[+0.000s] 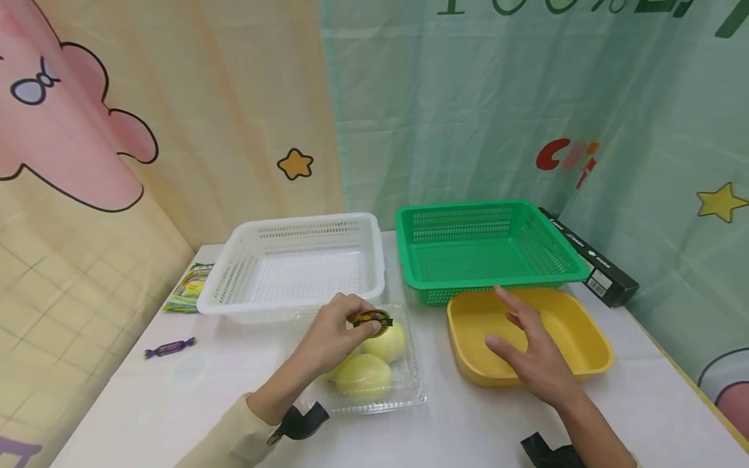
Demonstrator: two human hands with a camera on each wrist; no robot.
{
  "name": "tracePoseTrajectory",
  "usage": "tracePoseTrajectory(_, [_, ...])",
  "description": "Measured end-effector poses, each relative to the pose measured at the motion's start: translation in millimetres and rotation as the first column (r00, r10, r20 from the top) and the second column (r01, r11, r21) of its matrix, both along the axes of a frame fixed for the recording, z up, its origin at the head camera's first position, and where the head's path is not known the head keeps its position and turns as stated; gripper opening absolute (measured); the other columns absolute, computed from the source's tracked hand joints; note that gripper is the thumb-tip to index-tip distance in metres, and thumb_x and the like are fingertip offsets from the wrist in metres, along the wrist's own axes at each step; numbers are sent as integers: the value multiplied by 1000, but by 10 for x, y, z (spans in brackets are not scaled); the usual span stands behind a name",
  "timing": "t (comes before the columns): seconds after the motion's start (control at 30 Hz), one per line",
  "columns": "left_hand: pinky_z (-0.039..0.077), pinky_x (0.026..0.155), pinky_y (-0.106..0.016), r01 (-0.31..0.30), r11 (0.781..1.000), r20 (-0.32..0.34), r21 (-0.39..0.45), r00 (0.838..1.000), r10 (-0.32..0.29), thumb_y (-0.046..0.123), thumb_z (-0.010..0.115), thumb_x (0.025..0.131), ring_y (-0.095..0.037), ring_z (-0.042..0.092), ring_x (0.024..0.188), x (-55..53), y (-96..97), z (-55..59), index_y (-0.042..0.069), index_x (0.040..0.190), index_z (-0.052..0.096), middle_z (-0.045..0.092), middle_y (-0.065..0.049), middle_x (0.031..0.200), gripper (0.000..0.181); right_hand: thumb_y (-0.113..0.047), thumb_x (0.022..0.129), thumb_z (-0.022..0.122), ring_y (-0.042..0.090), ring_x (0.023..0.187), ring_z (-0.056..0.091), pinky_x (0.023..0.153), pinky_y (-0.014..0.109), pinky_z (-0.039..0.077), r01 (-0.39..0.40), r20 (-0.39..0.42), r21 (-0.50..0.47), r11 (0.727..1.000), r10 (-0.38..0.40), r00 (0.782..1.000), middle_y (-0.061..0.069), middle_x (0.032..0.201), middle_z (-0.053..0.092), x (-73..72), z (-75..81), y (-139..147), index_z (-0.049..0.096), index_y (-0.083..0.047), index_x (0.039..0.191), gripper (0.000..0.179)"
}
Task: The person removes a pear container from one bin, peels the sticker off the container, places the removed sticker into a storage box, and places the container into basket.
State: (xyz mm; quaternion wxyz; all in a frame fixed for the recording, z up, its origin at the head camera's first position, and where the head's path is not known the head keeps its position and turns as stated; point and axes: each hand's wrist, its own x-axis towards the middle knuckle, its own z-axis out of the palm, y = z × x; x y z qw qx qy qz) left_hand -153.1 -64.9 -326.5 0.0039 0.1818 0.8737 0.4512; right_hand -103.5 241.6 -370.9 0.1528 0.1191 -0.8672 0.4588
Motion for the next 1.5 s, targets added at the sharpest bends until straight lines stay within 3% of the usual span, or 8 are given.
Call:
tracePoseTrajectory(0.23, [39,67,-24,55,998,-28,10,998,-55,15,71,81,-11,50,85,-45,166,25,14,85,69,61,2,82,4,-19,91,62,1,123,35,89,-7,21,123,63,67,990,-127,990,11,152,28,104,-11,294,24,-30,149,71])
tracePoseTrajectory(0.53, [39,67,-24,77,997,-17,6,997,-77,14,69,82,-12,48,83,-116,316,71,16,86,70,59,1,82,4,-24,92,61,-15,126,24,88,-11,18,253,52,104,962,-260,964,11,155,22,174,-168,742,24,-25,150,69])
tracePoseTrajectory(0.63, [40,68,-24,103,995,-24,7,994,-102,15,68,83,-12,48,84,-142,380,86,14,87,70,61,1,83,4,-28,93,59,12,138,29,94,-5,25,295,115,117,948,-308,944,16,156,19,189,-212,886,21,-28,151,69])
tracePoseTrajectory(0.77, [40,68,-24,126,992,-29,12,992,-126,16,68,84,-13,46,82,-174,462,101,13,88,70,61,0,84,6,-34,94,56,49,128,30,102,8,32,328,193,132,936,-349,917,18,157,15,182,-286,1027,16,-32,151,69])
tracePoseTrajectory(0.9, [38,67,-24,142,990,-19,13,990,-142,17,68,84,-14,44,81,-220,540,108,12,88,70,60,-1,82,7,-31,94,57,11,141,22,92,-5,23,334,139,127,934,-350,926,-4,158,16,170,-375,1120,19,-29,151,68])
tracePoseTrajectory(1.0, [38,65,-24,152,988,0,21,988,-152,17,67,85,-15,44,81,-262,608,108,11,89,70,58,-3,84,8,-28,94,58,-21,126,17,82,-10,16,330,89,114,937,-341,936,-21,152,19,166,-427,1167,22,-28,151,67])
tracePoseTrajectory(1.3, [37,66,-23,202,979,26,17,979,-202,19,67,86,-14,43,83,-359,877,104,11,91,70,63,-3,87,10,-22,94,58,-30,115,18,84,-11,20,327,54,84,941,-332,942,-30,146,22,169,-534,1292,24,-22,151,67])
tracePoseTrajectory(1.5, [40,64,-20,233,972,80,27,969,-235,19,67,85,-11,47,82,-426,1041,73,12,93,70,68,-2,89,10,-25,95,56,-29,116,18,82,-11,20,333,78,96,938,-341,937,-22,151,20,161,-605,1355,21,-20,151,67])
